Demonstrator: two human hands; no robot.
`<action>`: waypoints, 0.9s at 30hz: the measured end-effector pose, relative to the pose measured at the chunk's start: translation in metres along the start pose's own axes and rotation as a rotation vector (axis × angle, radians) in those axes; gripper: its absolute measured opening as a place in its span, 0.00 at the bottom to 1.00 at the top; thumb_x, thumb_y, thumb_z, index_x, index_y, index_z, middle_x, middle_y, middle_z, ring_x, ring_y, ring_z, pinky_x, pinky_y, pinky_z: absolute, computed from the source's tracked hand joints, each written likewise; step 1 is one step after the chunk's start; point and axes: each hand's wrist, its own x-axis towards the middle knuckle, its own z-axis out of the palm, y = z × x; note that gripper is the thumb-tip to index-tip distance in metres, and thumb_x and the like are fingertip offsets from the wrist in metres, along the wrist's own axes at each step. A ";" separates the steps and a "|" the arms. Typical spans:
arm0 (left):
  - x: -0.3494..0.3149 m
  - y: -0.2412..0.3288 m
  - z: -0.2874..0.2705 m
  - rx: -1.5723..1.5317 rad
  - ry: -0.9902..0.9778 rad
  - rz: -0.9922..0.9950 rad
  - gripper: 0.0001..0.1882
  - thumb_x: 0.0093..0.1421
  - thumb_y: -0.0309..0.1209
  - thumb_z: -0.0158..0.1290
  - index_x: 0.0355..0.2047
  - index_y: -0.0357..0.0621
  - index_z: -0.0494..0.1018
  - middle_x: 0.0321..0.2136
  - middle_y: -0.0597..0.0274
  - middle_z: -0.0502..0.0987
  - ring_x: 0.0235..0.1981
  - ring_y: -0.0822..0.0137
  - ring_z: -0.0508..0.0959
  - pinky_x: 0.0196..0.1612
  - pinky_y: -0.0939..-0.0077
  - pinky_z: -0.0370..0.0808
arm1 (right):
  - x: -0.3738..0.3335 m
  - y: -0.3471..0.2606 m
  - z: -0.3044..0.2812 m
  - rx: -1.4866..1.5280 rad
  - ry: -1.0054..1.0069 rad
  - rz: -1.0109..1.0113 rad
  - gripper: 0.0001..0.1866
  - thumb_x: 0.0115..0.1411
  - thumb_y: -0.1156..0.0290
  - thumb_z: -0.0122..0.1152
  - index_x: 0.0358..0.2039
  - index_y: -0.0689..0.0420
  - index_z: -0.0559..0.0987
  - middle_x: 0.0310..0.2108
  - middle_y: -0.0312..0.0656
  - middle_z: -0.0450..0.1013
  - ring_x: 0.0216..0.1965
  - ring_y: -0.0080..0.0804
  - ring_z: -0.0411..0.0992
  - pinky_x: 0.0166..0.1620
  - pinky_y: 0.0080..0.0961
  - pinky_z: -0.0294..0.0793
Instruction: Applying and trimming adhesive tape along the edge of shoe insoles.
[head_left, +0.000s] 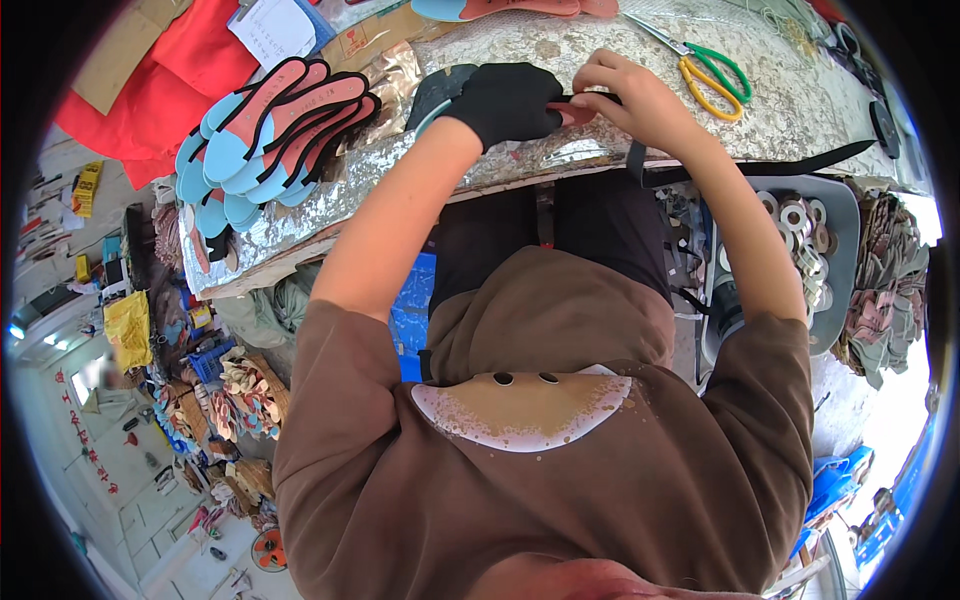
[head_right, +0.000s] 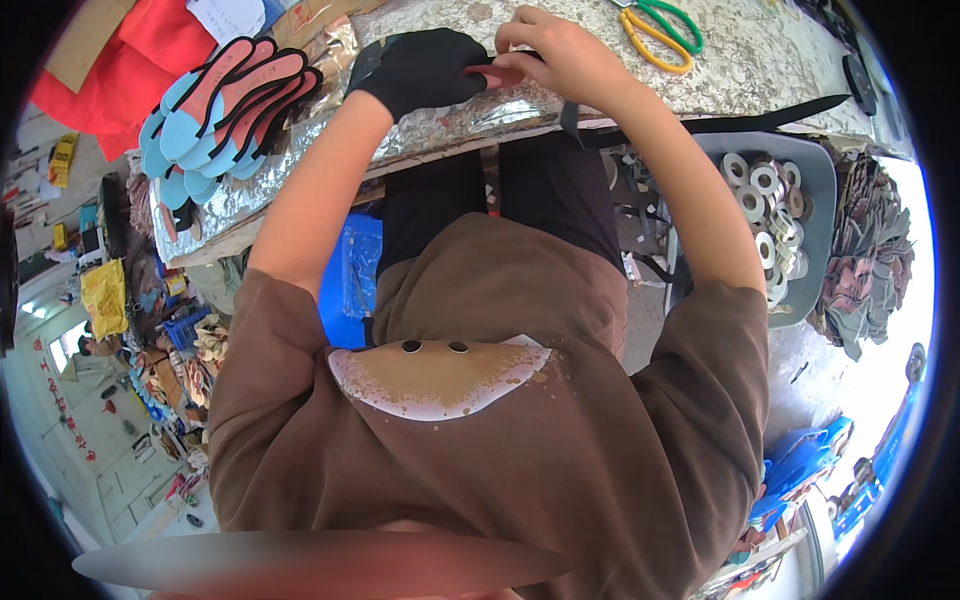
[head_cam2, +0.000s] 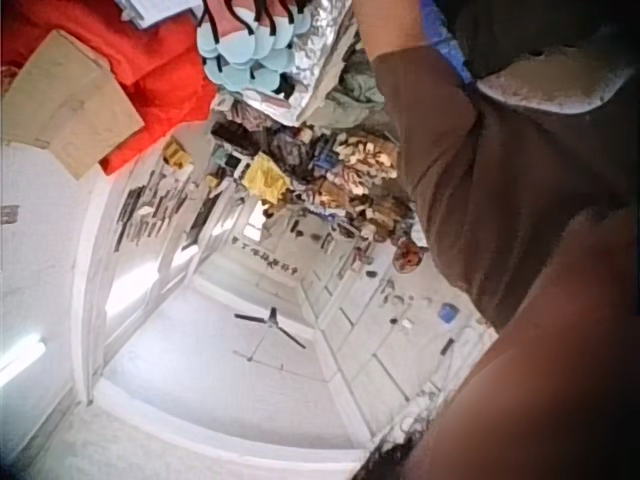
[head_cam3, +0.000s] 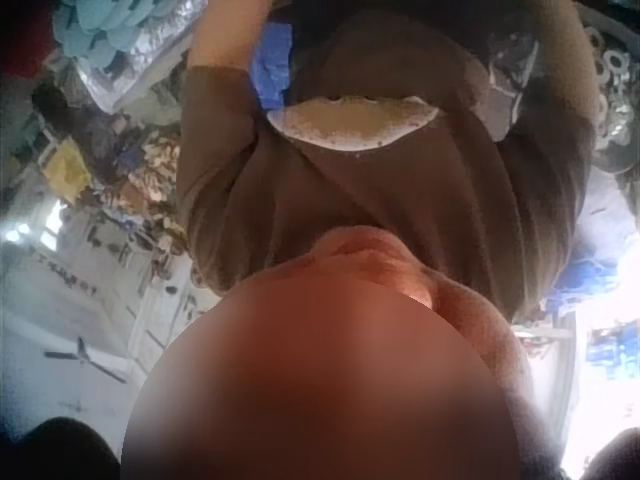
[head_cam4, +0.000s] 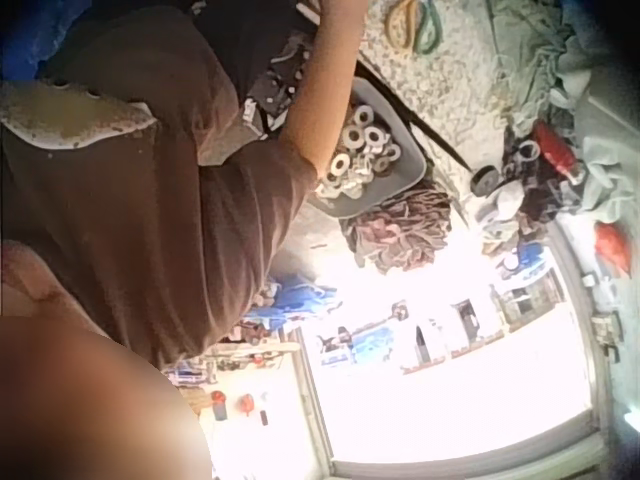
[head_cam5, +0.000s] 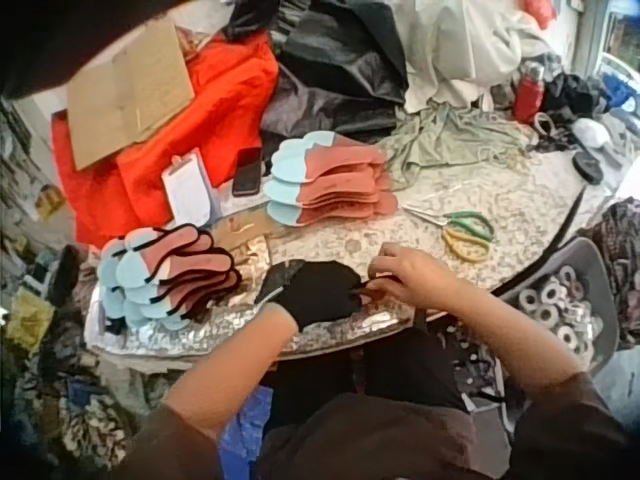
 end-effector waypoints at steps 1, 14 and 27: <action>0.001 -0.003 0.000 -0.004 0.086 0.086 0.16 0.55 0.47 0.52 0.34 0.51 0.79 0.30 0.55 0.80 0.34 0.54 0.80 0.37 0.57 0.76 | 0.005 -0.003 -0.001 -0.033 0.108 0.019 0.14 0.60 0.61 0.62 0.27 0.58 0.75 0.26 0.40 0.71 0.22 0.37 0.70 0.27 0.35 0.68; -0.128 0.031 -0.013 -0.841 0.498 -0.178 0.14 0.58 0.37 0.59 0.22 0.39 0.74 0.18 0.60 0.72 0.19 0.66 0.73 0.26 0.71 0.66 | -0.028 -0.089 -0.039 0.795 0.154 0.586 0.12 0.61 0.65 0.65 0.28 0.60 0.76 0.17 0.25 0.64 0.20 0.11 0.56 0.24 0.16 0.52; -0.112 0.078 -0.007 -1.471 1.137 -0.323 0.11 0.64 0.35 0.55 0.35 0.38 0.76 0.26 0.72 0.74 0.29 0.80 0.70 0.33 0.82 0.67 | 0.027 -0.164 -0.009 0.584 0.414 0.366 0.05 0.57 0.74 0.65 0.29 0.59 0.77 0.18 0.37 0.73 0.19 0.26 0.71 0.25 0.21 0.67</action>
